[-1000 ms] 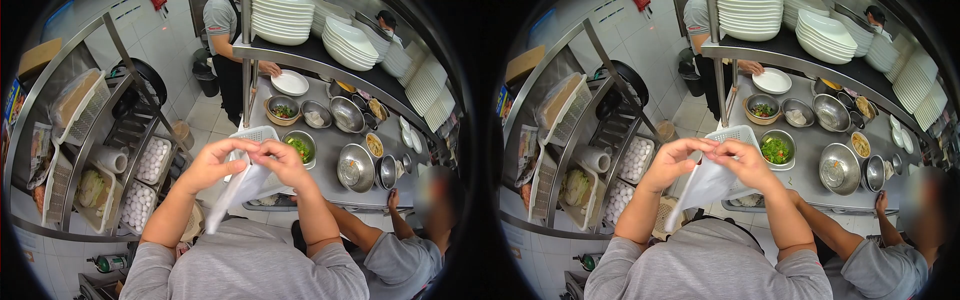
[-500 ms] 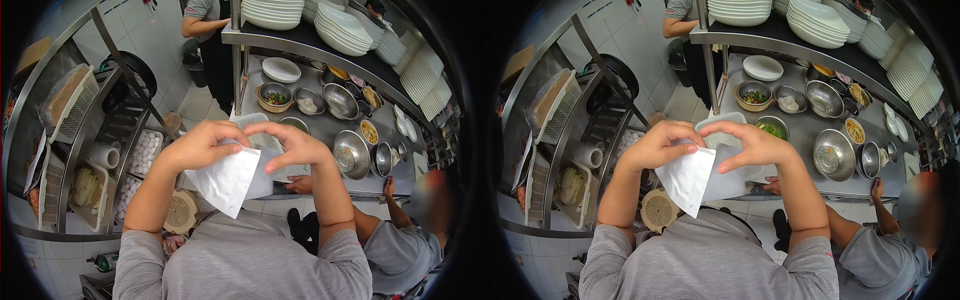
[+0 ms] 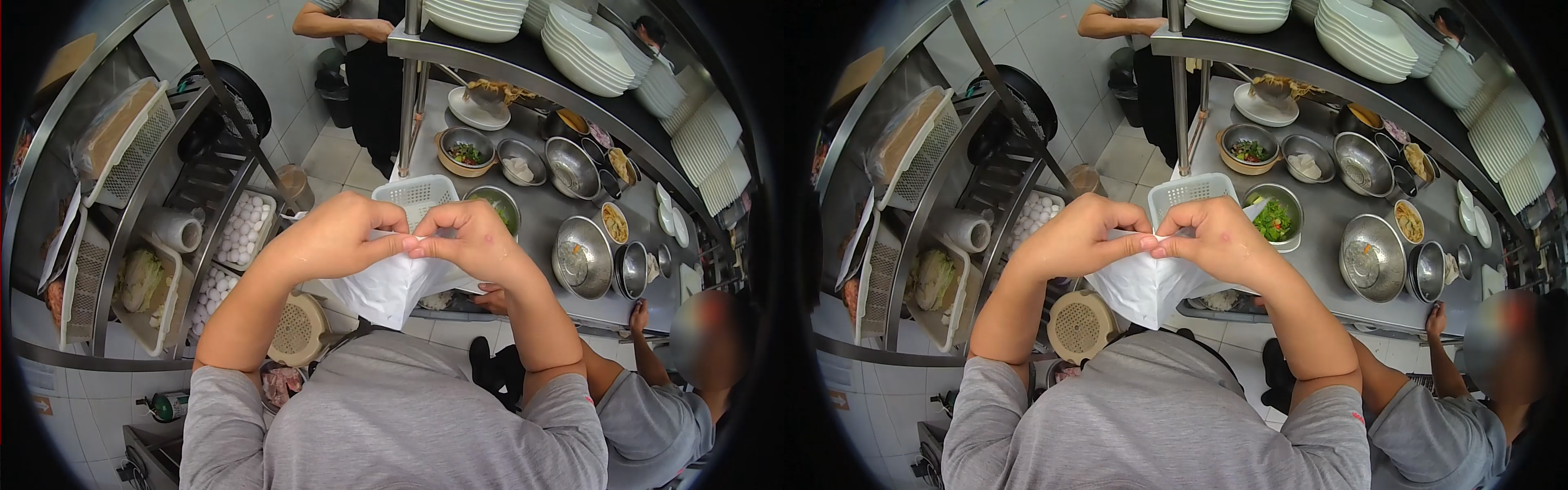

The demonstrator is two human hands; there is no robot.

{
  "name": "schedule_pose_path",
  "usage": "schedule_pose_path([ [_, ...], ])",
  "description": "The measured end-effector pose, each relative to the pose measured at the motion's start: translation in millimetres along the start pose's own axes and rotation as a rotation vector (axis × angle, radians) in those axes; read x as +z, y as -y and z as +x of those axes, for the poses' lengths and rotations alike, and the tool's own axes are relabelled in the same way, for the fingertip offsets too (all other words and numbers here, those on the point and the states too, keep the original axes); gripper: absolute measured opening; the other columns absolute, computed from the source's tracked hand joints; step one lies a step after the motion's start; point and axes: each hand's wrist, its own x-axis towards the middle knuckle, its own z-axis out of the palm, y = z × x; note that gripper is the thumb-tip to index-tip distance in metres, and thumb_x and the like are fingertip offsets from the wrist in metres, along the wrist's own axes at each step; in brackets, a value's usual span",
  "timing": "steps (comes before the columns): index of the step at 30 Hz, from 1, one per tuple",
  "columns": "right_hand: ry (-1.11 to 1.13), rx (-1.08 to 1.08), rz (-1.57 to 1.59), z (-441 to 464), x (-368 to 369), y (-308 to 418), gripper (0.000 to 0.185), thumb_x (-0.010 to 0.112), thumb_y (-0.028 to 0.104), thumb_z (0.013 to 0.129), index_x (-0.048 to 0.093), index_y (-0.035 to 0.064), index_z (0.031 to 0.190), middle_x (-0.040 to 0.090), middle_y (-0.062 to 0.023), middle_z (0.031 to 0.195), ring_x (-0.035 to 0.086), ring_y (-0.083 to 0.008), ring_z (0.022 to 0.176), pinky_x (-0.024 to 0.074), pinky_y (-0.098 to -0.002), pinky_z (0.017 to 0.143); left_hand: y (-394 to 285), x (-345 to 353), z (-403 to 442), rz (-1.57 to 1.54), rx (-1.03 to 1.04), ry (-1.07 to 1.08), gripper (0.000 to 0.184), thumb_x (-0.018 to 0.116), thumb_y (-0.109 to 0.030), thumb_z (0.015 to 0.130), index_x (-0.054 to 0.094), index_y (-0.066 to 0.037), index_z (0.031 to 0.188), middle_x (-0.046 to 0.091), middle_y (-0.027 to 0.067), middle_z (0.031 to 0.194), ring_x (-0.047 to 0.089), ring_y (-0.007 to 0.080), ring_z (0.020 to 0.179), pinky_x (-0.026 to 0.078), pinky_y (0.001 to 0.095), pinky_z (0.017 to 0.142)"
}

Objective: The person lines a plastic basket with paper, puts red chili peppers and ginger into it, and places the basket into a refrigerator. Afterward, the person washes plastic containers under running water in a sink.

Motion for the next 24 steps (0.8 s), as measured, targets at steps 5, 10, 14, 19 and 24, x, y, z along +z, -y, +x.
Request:
schedule_pose_path([
  [5,-0.114,-0.032,-0.173,-5,9,7,0.017,0.077,0.018,0.076,0.071,0.0029,0.080,0.065,-0.0093,0.067,0.058,-0.0159,0.058,0.0458,-0.0298,0.057,12,10,-1,0.016,0.004,-0.065,0.026,0.066,-0.028,0.085,0.067,-0.003,0.080,0.057,0.0101,0.058,0.054,0.0193,0.052,0.041,0.0319,0.051],
  [10,-0.269,-0.209,-0.278,-6,15,10,0.018,0.077,0.019,0.074,0.069,0.0027,0.077,0.062,-0.0105,0.064,0.058,-0.0203,0.055,0.0452,-0.0315,0.054,23,15,2,-0.303,0.041,-0.106,0.019,0.064,-0.019,0.089,0.066,-0.001,0.084,0.060,0.0038,0.064,0.051,0.0085,0.060,0.043,0.0258,0.056],
  [14,-0.291,-0.258,-0.314,-5,7,12,0.018,0.077,0.018,0.073,0.068,0.0024,0.077,0.063,-0.0089,0.065,0.061,-0.0173,0.060,0.0455,-0.0303,0.057,25,13,2,-0.409,0.030,-0.096,0.021,0.062,-0.018,0.092,0.066,0.001,0.084,0.064,-0.0015,0.073,0.052,0.0040,0.067,0.043,0.0210,0.060],
  [19,0.249,0.158,-0.358,-1,-66,-26,0.024,0.079,0.012,0.073,0.064,-0.0001,0.088,0.063,-0.0004,0.078,0.057,-0.0056,0.072,0.0431,-0.0205,0.065,24,-9,-14,-0.155,0.110,-0.263,0.021,0.064,-0.022,0.091,0.066,-0.001,0.086,0.060,0.0010,0.064,0.051,0.0062,0.059,0.043,0.0240,0.056],
  [24,0.059,0.184,0.075,-14,-62,-44,0.024,0.078,0.017,0.077,0.064,0.0008,0.088,0.059,0.0020,0.074,0.052,-0.0039,0.070,0.0421,-0.0204,0.062,36,-27,-29,0.005,-0.198,-0.113,0.029,0.074,-0.031,0.081,0.068,-0.003,0.087,0.065,0.0043,0.067,0.057,0.0108,0.060,0.046,0.0270,0.059],
])
